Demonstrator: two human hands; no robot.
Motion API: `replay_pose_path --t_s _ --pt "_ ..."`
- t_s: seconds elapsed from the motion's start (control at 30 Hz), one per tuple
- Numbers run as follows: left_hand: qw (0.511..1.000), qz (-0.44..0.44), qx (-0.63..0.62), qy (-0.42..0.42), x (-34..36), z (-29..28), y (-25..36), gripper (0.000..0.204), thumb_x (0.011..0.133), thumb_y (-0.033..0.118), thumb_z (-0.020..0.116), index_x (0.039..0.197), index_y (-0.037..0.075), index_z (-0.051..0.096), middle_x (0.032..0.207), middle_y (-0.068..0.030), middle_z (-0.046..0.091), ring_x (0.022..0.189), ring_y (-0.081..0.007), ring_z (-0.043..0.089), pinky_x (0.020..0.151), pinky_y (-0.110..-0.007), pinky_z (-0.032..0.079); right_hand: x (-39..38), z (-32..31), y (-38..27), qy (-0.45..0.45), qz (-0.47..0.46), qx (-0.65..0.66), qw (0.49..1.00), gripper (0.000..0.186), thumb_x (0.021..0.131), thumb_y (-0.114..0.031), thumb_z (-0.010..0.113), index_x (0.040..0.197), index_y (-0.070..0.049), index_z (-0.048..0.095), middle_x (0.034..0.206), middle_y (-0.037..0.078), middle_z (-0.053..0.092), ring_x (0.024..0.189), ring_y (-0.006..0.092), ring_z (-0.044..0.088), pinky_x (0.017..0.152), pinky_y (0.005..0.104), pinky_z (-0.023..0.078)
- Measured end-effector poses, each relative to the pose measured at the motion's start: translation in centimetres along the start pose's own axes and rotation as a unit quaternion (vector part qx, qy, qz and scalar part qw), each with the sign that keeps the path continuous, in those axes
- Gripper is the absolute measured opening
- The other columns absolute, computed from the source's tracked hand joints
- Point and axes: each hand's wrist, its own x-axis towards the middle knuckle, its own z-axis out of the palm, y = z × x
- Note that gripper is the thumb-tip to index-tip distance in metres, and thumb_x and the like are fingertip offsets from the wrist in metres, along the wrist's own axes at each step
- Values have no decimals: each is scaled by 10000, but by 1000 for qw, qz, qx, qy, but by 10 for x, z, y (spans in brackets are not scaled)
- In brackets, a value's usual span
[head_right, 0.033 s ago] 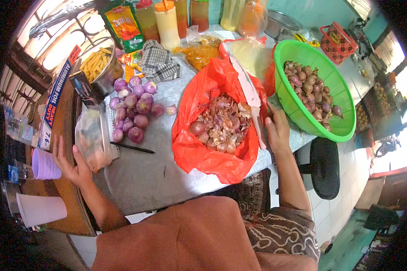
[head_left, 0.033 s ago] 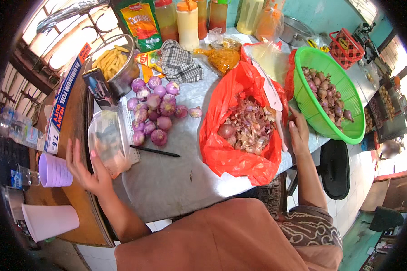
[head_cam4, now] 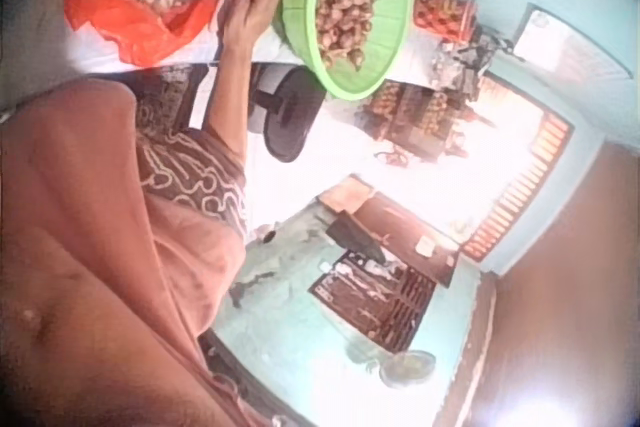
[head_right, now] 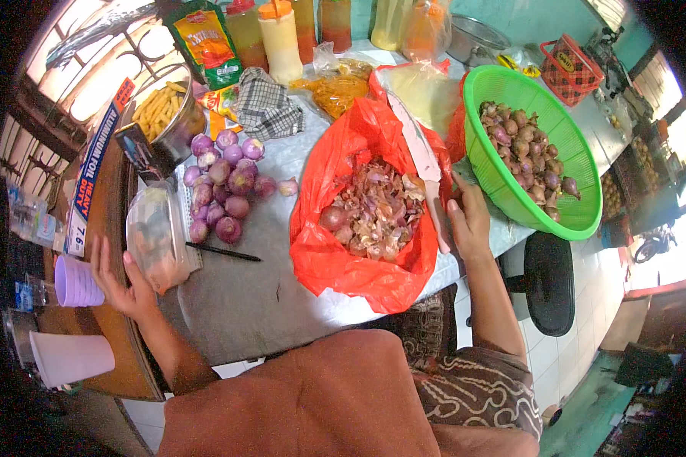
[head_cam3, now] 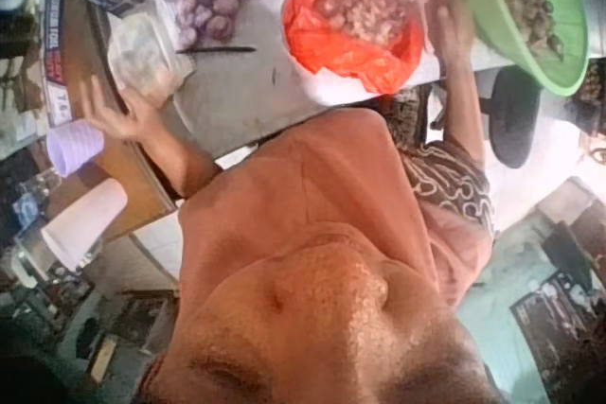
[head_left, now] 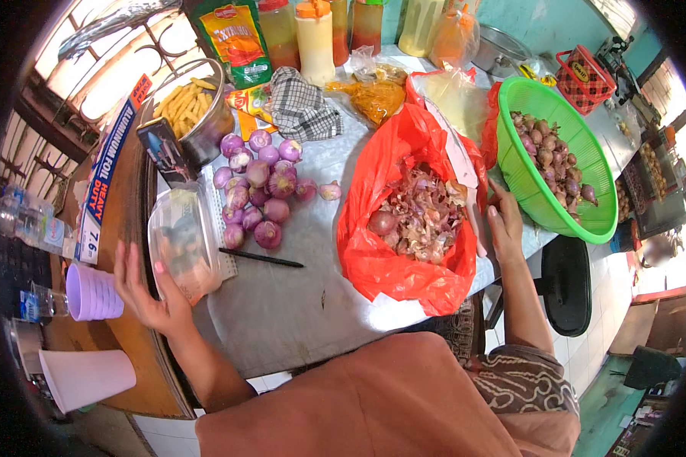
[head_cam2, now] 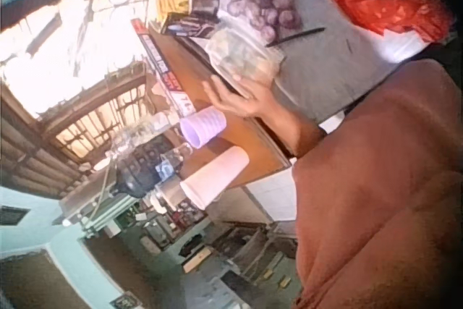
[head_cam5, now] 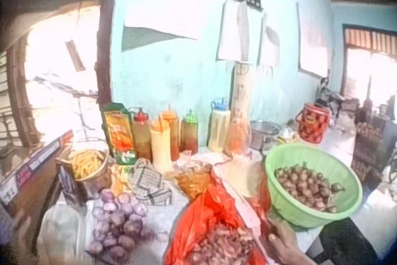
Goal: The person peels red onions one by one using a knife, removing the outer skin and placing the peeled onions into a green colander. The person handles the onions from a red plastic bag and discards the skins into the same bag.
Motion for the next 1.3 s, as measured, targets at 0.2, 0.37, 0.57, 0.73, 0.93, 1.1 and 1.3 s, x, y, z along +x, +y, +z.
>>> replay_pose_path --t_s 0.2,0.37,0.57,0.73,0.93,1.1,1.3 --pt "997 44 -61 -8 -12 2 -1 251 826 39 514 1055 -55 551 1100 -193 552 1028 -312 521 941 -453 372 5 -4 -14 -58 -5 -56 997 588 687 -251 577 1226 -44 463 928 162 561 865 304 545 762 355 422" --pt "998 -10 -47 30 -14 7 -13 235 823 14 515 1042 -57 566 1061 -186 574 1013 -309 526 931 -431 378 7 -5 -15 -69 -86 -104 988 607 672 -243 580 1233 -51 451 990 172 571 909 330 543 796 390 416" --pt "997 25 -12 66 -16 3 -8 216 827 43 530 1016 -47 581 1038 -175 585 987 -303 535 921 -425 384 8 -6 -17 -96 -76 -119 985 591 667 -225 579 1221 -59 456 1027 177 566 938 344 534 809 406 413" --pt "979 124 -156 -49 -14 10 82 238 797 134 571 1014 40 599 997 -147 568 953 -308 539 849 -436 429 6 1 -13 -58 -54 -134 988 561 695 -159 538 1239 -68 434 1028 175 561 941 340 545 817 400 425" --pt "842 212 -288 -403 -25 24 202 392 697 221 656 1052 70 587 981 -84 582 947 -261 535 903 -437 376 16 4 -20 -72 29 -128 989 575 712 -125 478 1278 -73 392 1176 201 506 1028 356 521 850 388 422" --pt "838 178 -278 -435 -55 23 206 274 729 255 640 929 71 607 856 -68 572 825 -260 531 835 -405 403 8 -8 5 -105 62 146 982 617 707 -98 442 1313 -26 347 1229 214 482 1116 274 499 933 309 368" --pt "815 47 -325 -477 -20 32 202 155 751 195 609 830 61 606 804 -95 573 776 -301 571 658 -406 452 -13 -20 -13 -84 135 366 917 768 556 16 452 1316 10 343 1285 171 416 1157 240 423 935 269 345"
